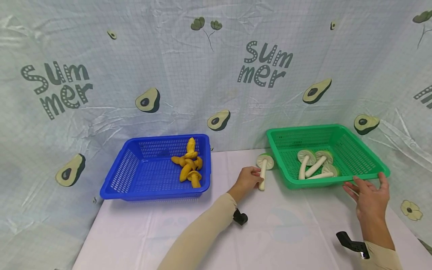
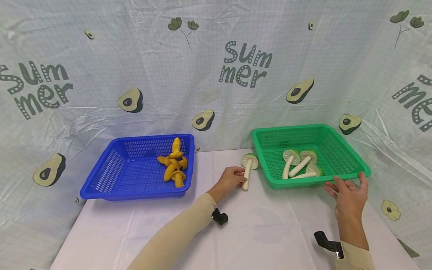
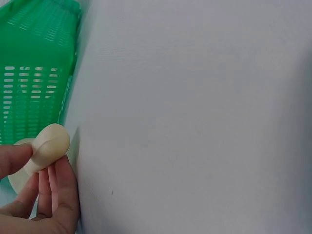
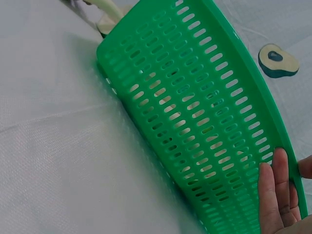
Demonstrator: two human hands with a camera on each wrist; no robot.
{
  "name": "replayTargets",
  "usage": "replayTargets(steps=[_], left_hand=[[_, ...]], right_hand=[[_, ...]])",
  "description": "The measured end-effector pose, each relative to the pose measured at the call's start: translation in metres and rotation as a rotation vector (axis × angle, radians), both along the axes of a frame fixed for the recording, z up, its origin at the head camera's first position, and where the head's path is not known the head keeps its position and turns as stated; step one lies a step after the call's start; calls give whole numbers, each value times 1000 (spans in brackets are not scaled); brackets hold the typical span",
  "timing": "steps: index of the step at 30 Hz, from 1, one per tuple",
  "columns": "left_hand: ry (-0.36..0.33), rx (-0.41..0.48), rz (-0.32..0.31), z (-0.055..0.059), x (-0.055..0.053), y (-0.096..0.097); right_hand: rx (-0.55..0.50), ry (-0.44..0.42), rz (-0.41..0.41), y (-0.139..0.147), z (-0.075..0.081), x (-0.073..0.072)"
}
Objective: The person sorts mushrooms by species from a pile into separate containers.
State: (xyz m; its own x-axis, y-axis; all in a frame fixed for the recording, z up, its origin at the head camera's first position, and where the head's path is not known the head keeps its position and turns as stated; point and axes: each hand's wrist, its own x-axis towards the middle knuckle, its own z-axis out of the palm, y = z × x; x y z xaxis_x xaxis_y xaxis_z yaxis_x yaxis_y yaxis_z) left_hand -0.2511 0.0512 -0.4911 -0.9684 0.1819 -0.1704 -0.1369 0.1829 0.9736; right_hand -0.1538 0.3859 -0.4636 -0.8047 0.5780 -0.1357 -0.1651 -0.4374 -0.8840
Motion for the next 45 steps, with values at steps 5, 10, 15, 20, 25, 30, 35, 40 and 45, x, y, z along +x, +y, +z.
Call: replayTargets(steps=[5,10,15,20,25,30,35,40,45], left_hand=[[-36,50,7,1,1,-5],[-66,91,10,1,1,-10],[-71,117,14,0,1,-14],[-68,158,-1,2,2,-18],[-82,210,-5,3,1,-20],[-74,255,4,5,-1,-22],[-71,286,12,7,-3,-22],[-61,318,8,11,-5,-23],[-49,357,6,16,-8,-23]], right_hand=[[-2,-5,-2,1,-1,-1],[2,5,4,1,-2,-1],[7,8,4,1,-2,-2],[15,1,2,0,-2,-2],[16,-7,3,1,-2,-2],[10,0,3,1,-2,-2],[5,8,3,1,-2,-2],[5,3,7,0,-1,-1],[7,-7,7,0,-1,0]])
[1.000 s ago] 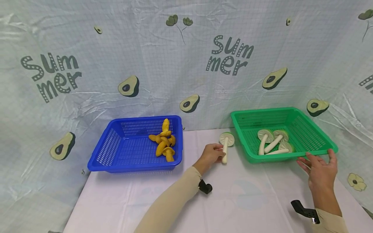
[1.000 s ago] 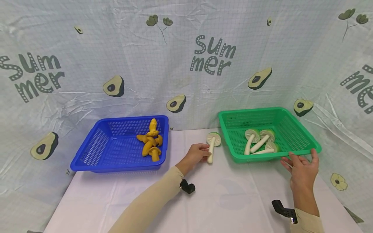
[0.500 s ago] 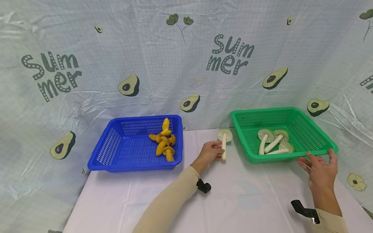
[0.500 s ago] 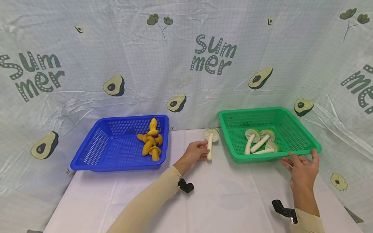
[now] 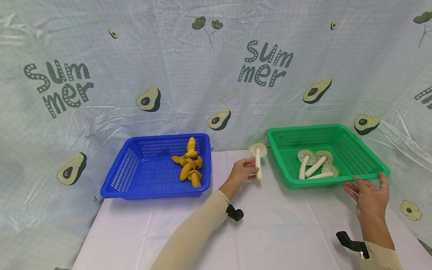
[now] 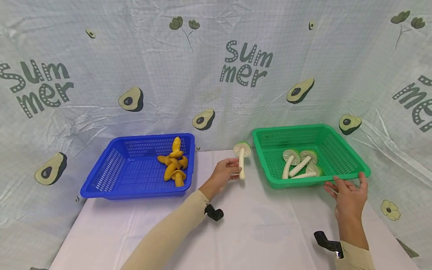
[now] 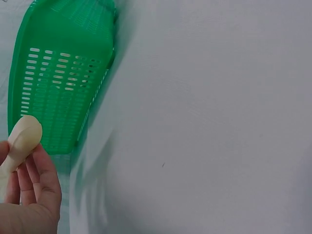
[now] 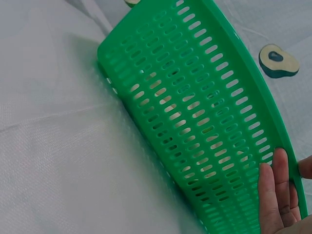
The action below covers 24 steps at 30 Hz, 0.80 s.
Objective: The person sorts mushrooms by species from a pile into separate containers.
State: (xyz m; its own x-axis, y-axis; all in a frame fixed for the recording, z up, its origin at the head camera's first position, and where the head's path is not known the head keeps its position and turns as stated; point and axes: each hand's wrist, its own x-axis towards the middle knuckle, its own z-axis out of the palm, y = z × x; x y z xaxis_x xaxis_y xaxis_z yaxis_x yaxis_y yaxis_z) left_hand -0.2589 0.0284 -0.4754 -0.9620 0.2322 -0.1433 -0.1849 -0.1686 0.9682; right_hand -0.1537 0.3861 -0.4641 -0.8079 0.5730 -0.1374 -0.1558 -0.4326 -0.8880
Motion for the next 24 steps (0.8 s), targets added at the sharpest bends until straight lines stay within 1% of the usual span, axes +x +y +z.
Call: replayTargets(steps=[7,13,20,24], left_hand=[[19,65,1,5,-3,1],[24,85,3,9,-4,2],[29,94,35,15,-7,6],[39,99,25,21,-9,9]], right_hand=[[0,1,-1,0,0,0],[12,-4,5,0,-2,-1],[8,-4,4,1,-3,-2],[8,-6,1,1,-3,-2]])
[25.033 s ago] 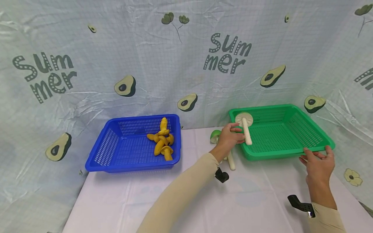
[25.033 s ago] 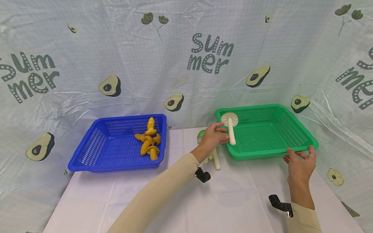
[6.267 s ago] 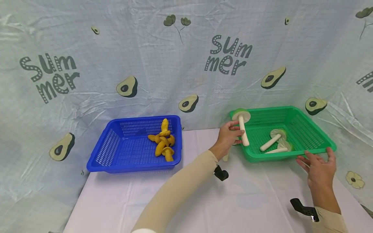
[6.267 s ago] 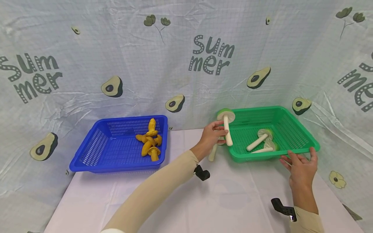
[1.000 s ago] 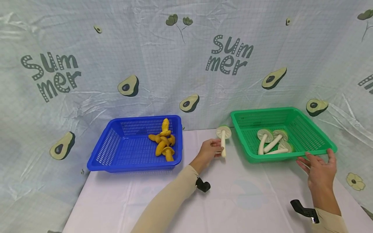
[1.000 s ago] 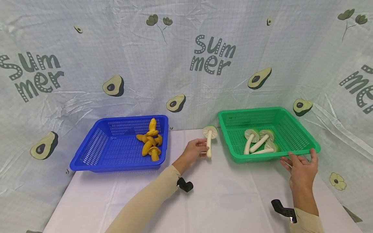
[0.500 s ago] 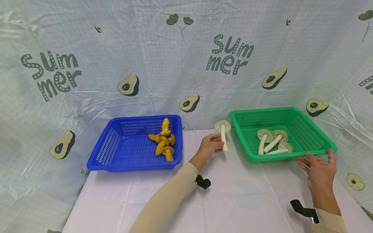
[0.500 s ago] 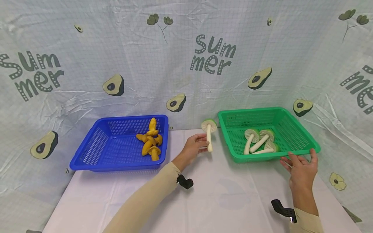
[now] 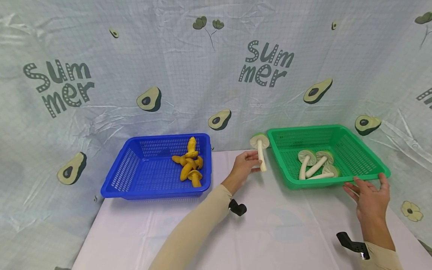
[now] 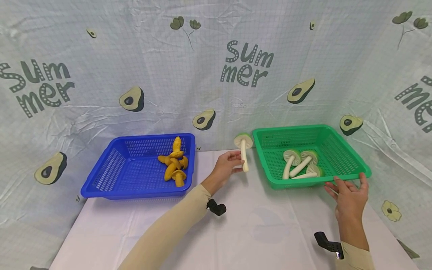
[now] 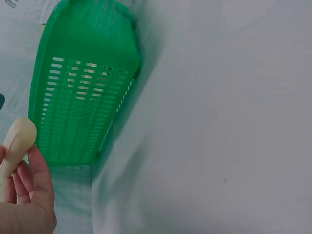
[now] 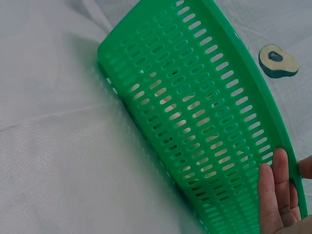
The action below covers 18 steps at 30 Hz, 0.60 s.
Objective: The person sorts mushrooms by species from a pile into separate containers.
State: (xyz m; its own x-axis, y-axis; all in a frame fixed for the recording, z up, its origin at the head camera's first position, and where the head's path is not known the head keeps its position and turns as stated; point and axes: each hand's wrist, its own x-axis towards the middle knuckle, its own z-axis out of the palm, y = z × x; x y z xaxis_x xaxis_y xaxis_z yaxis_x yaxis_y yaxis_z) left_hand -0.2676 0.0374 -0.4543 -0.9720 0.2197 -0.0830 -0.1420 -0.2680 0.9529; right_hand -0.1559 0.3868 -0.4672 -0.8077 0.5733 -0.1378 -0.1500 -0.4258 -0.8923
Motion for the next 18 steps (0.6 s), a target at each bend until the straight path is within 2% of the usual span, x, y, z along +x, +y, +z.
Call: replayTargets(steps=[18], left_hand=[[35,42,-64,23,0,16]], right_hand=[[-4,-3,9,1,0,1]])
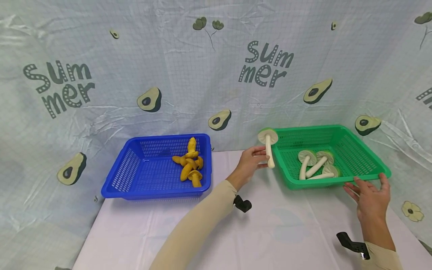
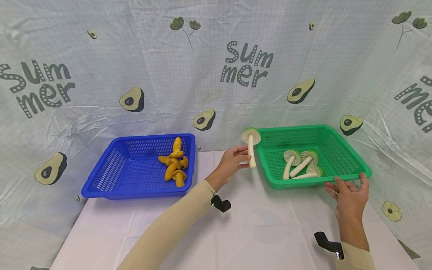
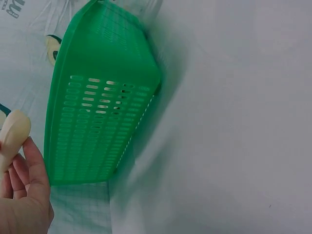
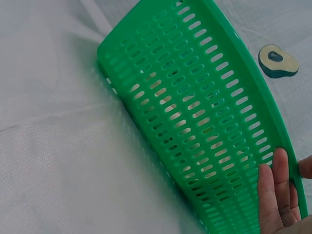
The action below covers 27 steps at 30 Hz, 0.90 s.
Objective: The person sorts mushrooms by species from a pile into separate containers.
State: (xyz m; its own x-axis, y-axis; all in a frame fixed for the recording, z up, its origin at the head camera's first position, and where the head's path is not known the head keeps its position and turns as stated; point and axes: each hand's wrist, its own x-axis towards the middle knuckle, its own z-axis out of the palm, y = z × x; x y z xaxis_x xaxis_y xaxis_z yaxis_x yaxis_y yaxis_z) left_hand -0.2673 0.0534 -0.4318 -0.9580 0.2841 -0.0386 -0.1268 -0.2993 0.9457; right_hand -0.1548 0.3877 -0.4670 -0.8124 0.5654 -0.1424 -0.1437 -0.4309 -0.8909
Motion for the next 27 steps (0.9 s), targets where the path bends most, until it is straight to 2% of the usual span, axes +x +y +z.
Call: replayTargets(steps=[7,16,27], left_hand=[[18,-2,-16,5,-1,8],[10,-3,-21,12,-3,14],[23,-27,-29,14,-6,26]], right_hand=[[3,9,-1,0,1,0],[-1,15,-5,-1,1,0],[6,11,-8,0,0,0]])
